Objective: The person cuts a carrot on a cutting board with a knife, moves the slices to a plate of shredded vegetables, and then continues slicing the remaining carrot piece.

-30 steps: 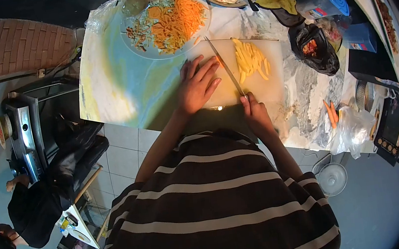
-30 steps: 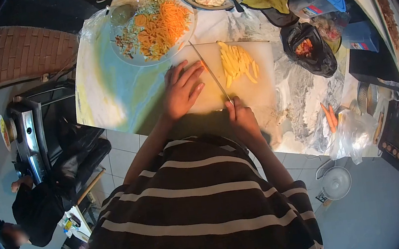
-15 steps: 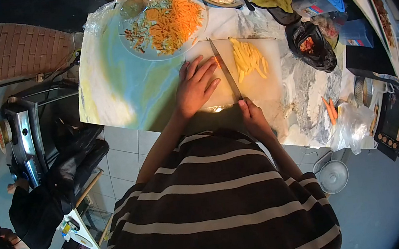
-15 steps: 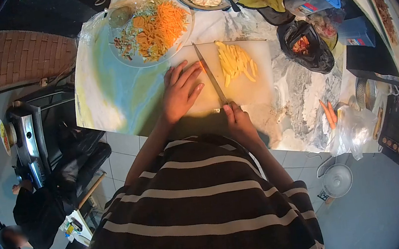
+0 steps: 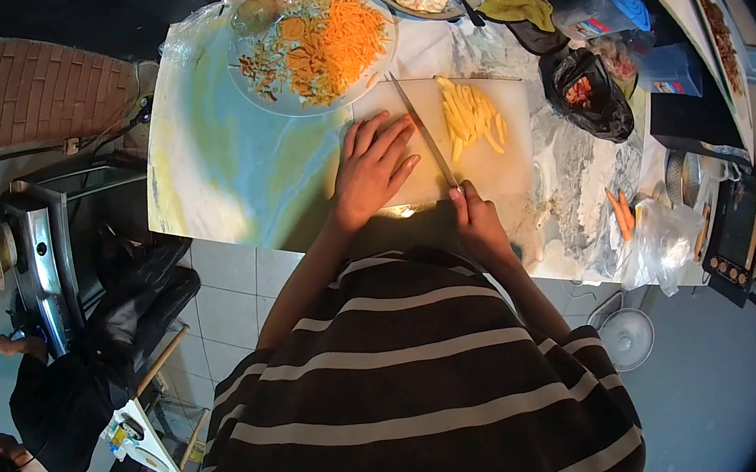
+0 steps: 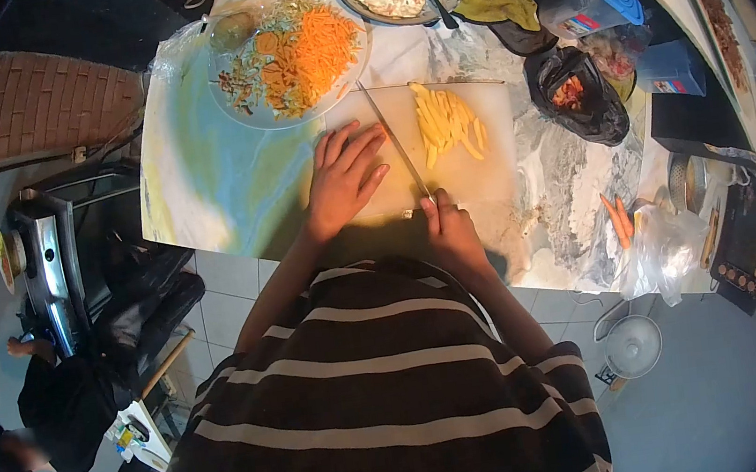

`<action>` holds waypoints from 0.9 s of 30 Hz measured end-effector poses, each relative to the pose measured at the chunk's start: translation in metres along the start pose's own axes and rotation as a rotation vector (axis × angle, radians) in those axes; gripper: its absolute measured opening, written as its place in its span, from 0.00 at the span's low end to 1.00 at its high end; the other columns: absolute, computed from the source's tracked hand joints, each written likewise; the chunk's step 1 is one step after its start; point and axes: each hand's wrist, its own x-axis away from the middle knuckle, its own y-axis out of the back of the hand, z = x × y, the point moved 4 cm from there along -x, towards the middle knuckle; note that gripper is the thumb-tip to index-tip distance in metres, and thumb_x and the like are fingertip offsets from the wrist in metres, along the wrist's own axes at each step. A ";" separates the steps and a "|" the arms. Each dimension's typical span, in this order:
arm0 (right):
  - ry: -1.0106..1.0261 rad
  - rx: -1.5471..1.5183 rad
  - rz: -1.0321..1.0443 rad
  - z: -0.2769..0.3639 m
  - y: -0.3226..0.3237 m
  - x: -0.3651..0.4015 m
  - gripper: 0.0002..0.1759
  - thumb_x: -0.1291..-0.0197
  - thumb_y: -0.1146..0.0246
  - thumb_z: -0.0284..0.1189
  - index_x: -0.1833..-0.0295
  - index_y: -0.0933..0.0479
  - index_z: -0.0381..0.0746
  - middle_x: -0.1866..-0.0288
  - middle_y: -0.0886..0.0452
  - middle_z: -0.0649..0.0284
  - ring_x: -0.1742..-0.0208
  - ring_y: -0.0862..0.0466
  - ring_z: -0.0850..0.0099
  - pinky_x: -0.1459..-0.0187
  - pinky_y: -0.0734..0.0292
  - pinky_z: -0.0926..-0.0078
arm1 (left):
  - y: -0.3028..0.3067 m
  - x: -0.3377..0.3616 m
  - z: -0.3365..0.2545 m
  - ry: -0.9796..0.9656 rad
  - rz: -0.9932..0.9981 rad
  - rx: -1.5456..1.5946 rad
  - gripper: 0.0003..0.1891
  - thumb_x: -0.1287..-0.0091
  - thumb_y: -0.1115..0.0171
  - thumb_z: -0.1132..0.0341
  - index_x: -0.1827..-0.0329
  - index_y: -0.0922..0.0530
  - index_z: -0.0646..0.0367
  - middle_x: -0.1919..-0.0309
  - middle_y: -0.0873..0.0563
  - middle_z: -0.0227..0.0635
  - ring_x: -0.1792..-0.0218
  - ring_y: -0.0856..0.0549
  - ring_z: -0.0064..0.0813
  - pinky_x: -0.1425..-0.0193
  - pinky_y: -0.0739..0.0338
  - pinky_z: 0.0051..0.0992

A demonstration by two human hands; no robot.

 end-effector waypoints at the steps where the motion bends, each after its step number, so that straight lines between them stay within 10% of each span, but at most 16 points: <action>1: -0.003 0.000 0.003 0.000 -0.003 0.001 0.25 0.23 0.53 0.43 0.41 0.29 0.29 0.69 0.20 0.33 0.62 0.19 0.34 0.61 0.27 0.44 | 0.001 0.001 -0.001 0.004 0.007 -0.010 0.23 0.31 0.39 0.54 0.37 0.22 0.56 0.34 0.24 0.29 0.30 0.32 0.37 0.25 0.42 0.45; 27: -0.065 0.007 -0.019 0.005 -0.010 0.001 0.23 0.22 0.54 0.44 0.40 0.33 0.34 0.71 0.21 0.33 0.64 0.21 0.31 0.63 0.28 0.38 | -0.001 0.000 -0.001 -0.005 0.027 -0.031 0.23 0.31 0.39 0.53 0.38 0.22 0.56 0.34 0.24 0.28 0.31 0.33 0.39 0.25 0.43 0.46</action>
